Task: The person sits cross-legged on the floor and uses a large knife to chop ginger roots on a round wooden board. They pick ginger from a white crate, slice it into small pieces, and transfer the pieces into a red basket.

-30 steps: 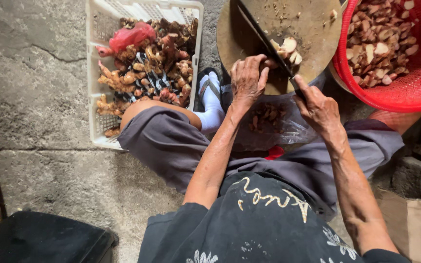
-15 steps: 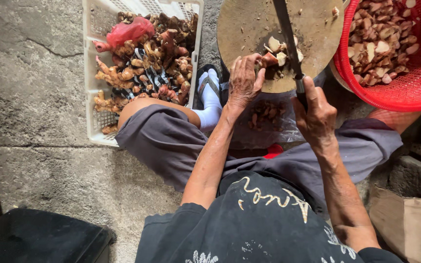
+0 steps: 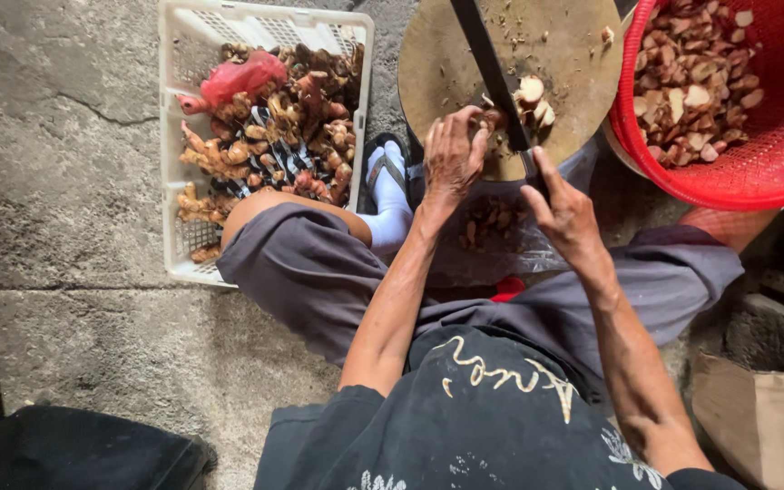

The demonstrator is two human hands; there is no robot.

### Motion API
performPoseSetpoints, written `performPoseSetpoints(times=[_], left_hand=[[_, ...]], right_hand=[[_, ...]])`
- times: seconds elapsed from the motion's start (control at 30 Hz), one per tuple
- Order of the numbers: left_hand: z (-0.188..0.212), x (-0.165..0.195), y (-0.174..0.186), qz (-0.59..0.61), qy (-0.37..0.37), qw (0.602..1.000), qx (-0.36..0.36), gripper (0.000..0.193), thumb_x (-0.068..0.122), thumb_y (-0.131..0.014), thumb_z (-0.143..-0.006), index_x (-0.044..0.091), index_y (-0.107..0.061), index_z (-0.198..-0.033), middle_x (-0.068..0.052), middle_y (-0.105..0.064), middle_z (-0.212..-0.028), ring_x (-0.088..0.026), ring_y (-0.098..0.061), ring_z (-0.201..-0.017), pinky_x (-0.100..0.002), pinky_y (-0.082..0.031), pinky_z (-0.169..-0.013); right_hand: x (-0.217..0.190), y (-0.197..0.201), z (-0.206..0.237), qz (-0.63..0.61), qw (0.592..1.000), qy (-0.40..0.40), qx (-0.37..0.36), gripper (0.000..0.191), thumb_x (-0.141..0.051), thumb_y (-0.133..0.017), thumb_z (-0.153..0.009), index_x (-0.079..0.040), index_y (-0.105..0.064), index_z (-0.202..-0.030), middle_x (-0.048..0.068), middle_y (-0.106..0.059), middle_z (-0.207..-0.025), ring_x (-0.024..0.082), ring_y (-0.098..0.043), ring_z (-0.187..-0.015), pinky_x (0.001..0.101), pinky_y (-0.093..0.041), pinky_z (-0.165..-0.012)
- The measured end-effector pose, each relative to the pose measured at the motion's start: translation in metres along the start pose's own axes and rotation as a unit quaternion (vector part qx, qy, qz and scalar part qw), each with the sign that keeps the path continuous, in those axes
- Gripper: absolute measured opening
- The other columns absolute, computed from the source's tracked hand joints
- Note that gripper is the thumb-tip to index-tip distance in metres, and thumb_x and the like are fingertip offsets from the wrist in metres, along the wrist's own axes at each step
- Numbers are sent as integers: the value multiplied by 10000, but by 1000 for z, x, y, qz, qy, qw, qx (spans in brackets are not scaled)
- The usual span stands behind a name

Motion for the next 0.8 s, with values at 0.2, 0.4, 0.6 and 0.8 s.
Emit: performPoseSetpoints(times=[0.2,0.4,0.6,0.8], left_hand=[[2,3,3,-63,-29,997,17,347,191,-692,-922,141,-577,-1245,-53,-630,-1140,-284,-605,-1099,-449,-438,-1078],[2,1,-2,-68,-7,998,9,308,185,-677,-934,158,-595,-1229,-41,-633,-1114,-272,-614,-1071,-442,-425,-1084],[2,7,-6,-116,-50,992,28,366,211,-670,-893,120,-587,-1238,-69,-635,-1133,-278,-603,-1059,-449,-388,-1087],[2,9,-1,-105,-35,994,11,344,226,-674,-937,141,-592,-1260,-45,-631,-1122,-260,-597,-1062,-452,-391,-1110]], right_hand=[[12,-34,3,99,993,-49,-52,609,-258,-681,-1039,-201,-442,-1596,237,-695,-1097,430,-713,-926,459,-551,-783],[34,-26,-1,-191,982,-2,-19,578,-181,-661,-1097,-138,-414,-1618,262,-637,-1377,473,-652,-1191,431,-502,-986],[1,-13,8,108,992,30,55,615,-216,-716,-1035,-172,-455,-1590,178,-679,-1030,394,-690,-786,472,-557,-671],[-21,-11,3,163,984,58,49,629,-226,-723,-1022,-186,-453,-1588,154,-643,-958,367,-662,-694,468,-542,-596]])
Point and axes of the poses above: each hand's wrist, its own z-axis away from the middle knuckle, its own y-axis out of the back of the hand, x = y × z, the point moved 8 cm from there along -z, towards the middle knuckle
